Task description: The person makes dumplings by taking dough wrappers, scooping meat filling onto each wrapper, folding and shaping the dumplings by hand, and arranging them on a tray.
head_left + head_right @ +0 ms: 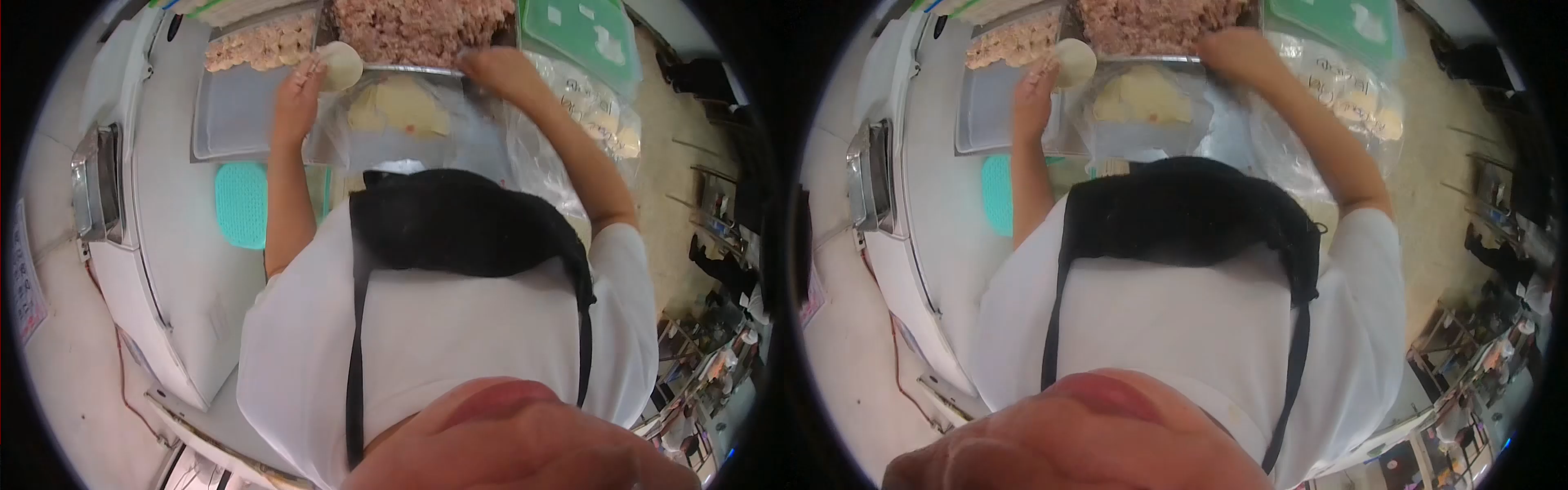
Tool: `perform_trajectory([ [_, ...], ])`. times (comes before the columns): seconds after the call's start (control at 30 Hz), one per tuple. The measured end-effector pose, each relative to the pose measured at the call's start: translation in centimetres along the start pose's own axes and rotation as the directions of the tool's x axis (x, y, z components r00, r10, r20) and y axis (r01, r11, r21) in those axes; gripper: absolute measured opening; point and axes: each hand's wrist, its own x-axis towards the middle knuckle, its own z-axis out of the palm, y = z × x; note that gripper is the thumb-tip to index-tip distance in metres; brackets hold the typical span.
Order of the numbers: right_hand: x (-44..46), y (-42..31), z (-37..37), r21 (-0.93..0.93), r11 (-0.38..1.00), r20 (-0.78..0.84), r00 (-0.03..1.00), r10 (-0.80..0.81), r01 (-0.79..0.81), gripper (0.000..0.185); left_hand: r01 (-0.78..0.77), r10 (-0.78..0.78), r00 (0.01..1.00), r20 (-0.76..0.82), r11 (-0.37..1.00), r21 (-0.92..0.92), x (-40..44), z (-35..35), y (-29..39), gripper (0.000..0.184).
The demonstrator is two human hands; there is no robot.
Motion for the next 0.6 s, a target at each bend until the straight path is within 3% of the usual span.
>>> perform_trajectory([
  [0.03,-0.2,-1.0,0.0,-0.006,0.997,-0.008,0.997,0.074,-0.074,0.036,-0.057,0.061,0.998,-0.021,0.984,0.169,0.7,-0.1,0.1,0.03],
  [0.13,-0.7,-1.4,-0.3,0.309,0.945,-0.079,0.987,0.139,-0.108,0.033,-0.365,0.358,0.931,0.072,0.898,0.245,2.6,-0.7,0.0,0.028],
  [0.23,0.4,-2.4,-1.3,0.64,0.734,-0.026,0.949,0.315,-0.226,0.032,-0.153,0.056,0.964,0.259,0.915,0.373,5.4,-1.8,2.2,0.031],
  [0.27,0.7,-2.8,-1.9,0.755,0.591,0.024,0.913,0.408,-0.284,0.032,-0.007,0.007,0.977,0.213,1.0,-0.002,6.2,-1.1,1.8,0.032],
  [0.3,1.1,-3.4,-2.5,0.846,0.423,0.088,0.867,0.49,-0.325,0.032,0.129,-0.058,0.98,0.193,0.916,-0.379,7.1,0.0,1.1,0.034],
  [0.33,1.5,-4.2,-3.3,0.884,0.383,0.048,0.867,0.496,-0.268,0.031,0.234,-0.129,0.971,0.2,0.679,-0.696,7.5,0.8,1.1,0.035],
  [0.4,2.8,-6.3,-4.5,0.943,0.299,-0.029,0.856,0.515,-0.148,0.031,0.304,-0.134,0.952,0.276,0.517,-0.8,8.2,1.6,2.2,0.038],
  [0.43,3.3,-7.1,-4.4,0.943,0.308,-0.053,0.856,0.514,-0.126,0.03,0.341,-0.131,0.94,0.316,0.429,-0.837,8.5,1.9,2.7,0.039],
  [0.5,4.5,-8.3,-4.0,0.942,0.326,-0.105,0.849,0.518,-0.082,0.028,0.381,0.037,0.919,0.392,0.171,-0.909,9.9,2.8,2.3,0.045],
  [0.53,5.1,-8.8,-3.0,0.861,0.506,-0.25,0.836,0.488,-0.039,0.03,0.409,0.126,0.903,0.411,0.038,-0.912,10.7,3.0,2.2,0.048],
  [0.6,5.6,-9.7,-0.3,0.597,0.802,-0.498,0.792,0.352,0.019,0.035,0.38,0.083,0.924,0.374,-0.074,-0.922,12.0,2.9,1.7,0.054],
])
